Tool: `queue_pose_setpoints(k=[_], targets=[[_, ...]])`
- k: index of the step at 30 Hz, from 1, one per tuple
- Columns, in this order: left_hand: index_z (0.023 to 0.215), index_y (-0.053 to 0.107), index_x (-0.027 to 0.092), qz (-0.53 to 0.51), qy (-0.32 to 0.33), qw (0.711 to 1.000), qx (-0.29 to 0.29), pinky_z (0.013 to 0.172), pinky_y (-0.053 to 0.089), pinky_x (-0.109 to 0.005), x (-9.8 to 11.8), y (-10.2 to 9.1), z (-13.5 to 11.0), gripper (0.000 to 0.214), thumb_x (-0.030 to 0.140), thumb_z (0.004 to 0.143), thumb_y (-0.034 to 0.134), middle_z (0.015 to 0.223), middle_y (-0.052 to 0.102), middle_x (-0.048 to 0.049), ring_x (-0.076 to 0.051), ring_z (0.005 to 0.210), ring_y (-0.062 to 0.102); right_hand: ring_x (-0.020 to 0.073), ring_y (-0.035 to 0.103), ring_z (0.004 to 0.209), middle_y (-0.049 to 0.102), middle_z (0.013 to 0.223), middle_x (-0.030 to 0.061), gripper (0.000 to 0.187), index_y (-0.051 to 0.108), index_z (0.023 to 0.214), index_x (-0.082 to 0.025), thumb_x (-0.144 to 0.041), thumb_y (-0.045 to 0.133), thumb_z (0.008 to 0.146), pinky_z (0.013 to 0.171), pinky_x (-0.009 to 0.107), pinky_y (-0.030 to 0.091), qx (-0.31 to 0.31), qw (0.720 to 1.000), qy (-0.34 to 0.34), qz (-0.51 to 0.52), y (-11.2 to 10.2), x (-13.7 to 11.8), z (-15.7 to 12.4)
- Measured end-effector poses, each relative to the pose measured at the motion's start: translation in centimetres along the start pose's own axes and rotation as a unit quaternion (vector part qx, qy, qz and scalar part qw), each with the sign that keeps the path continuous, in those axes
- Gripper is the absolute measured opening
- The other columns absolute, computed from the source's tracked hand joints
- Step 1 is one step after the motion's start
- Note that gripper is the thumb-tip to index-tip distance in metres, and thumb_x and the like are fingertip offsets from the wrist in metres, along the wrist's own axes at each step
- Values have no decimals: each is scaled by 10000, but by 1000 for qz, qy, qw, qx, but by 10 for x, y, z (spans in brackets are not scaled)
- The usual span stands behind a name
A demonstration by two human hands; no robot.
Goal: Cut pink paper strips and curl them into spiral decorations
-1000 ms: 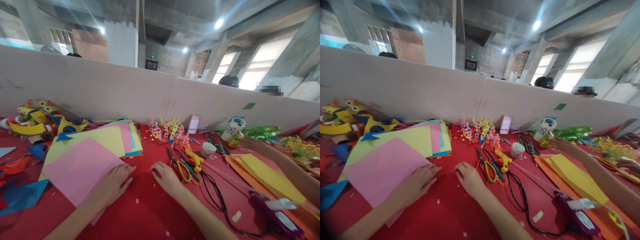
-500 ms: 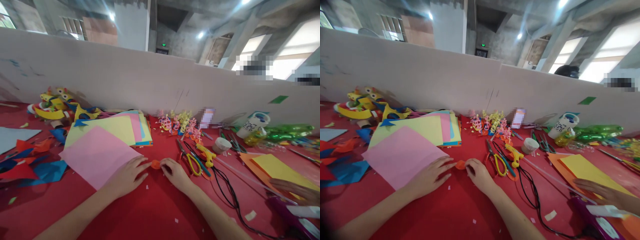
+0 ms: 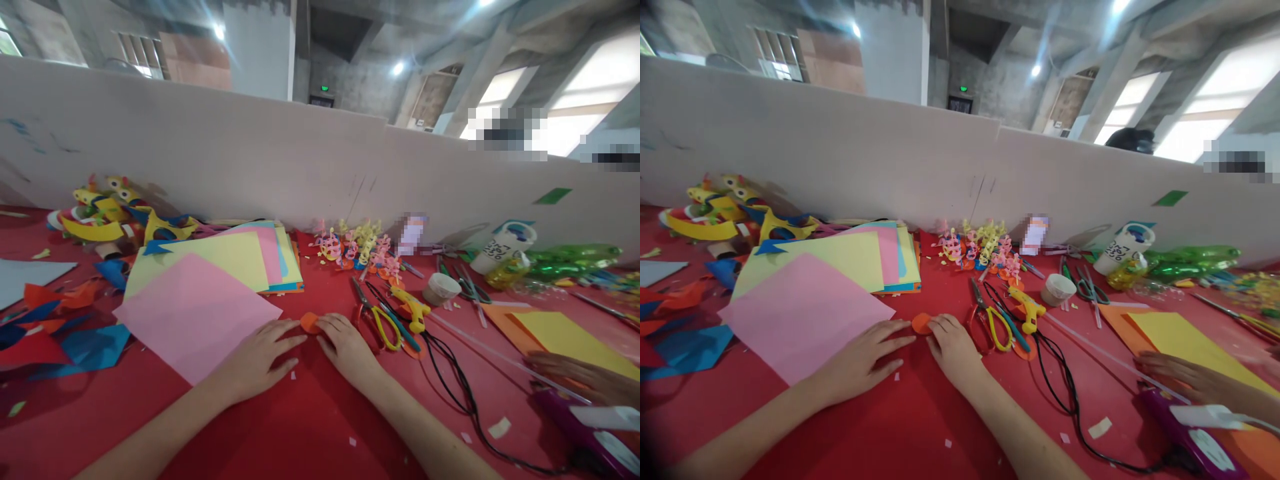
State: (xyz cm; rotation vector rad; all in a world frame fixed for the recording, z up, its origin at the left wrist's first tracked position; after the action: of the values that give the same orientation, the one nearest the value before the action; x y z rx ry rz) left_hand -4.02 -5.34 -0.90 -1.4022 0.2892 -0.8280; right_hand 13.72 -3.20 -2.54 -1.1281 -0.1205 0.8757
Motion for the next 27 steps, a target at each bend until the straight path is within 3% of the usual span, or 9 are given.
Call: queue_pose_setpoints(k=[5,9,13,19,24,27], targets=[[1062,594,187,69,-109,990,51,950,408,-434,-16,-26,1,303,348,877,417,1143,607,-92,-252,1097,521,235,528,1103,592,1182,131,312,556,1156,-129,-140,450,863,956,421,454,7,999,20,-35,1,9,-1],[887,632,165,102,-146,983,38,911,416,-414,-26,-38,0,309,344,889,380,1007,644,-95,-254,1020,548,218,526,1096,573,1188,116,289,564,1144,-166,-176,443,882,948,397,451,2,999,29,-30,-5,2,-1],[995,613,170,111,-158,981,19,868,431,-416,-32,-29,-5,380,417,898,341,1067,626,-109,-269,1040,535,210,558,1047,634,1095,73,244,592,1095,-216,-227,460,890,927,405,447,-34,999,16,-32,-4,-2,-1],[1066,592,209,96,-147,984,8,870,423,-396,-32,-17,-7,402,449,902,316,1108,612,-84,-260,1059,517,212,503,1145,592,1201,75,273,561,1139,-195,-211,461,885,995,427,388,-34,998,43,-42,-2,6,-3],[1044,602,209,90,-158,983,13,808,450,-376,-24,-20,-5,388,438,898,326,1079,607,-89,-259,1031,524,243,494,1144,491,1294,120,293,555,1151,-198,-234,469,873,933,431,444,-20,997,46,-57,-9,0,-2],[971,620,186,94,-159,983,16,760,463,-379,-16,-23,-3,342,385,894,352,996,618,-105,-263,959,550,244,508,1118,520,1249,112,275,568,1126,-216,-210,474,868,915,433,457,-26,998,21,-45,-12,-8,-2]])
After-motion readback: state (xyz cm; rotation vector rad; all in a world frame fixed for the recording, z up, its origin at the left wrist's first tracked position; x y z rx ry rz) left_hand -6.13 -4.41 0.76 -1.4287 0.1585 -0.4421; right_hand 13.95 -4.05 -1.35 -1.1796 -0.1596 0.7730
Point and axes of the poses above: each hand's wrist, its own z-axis towards the middle knuckle, its own y-axis out of the palm, x = y × z, the point moved 4 cm from there along z, towards the middle knuckle
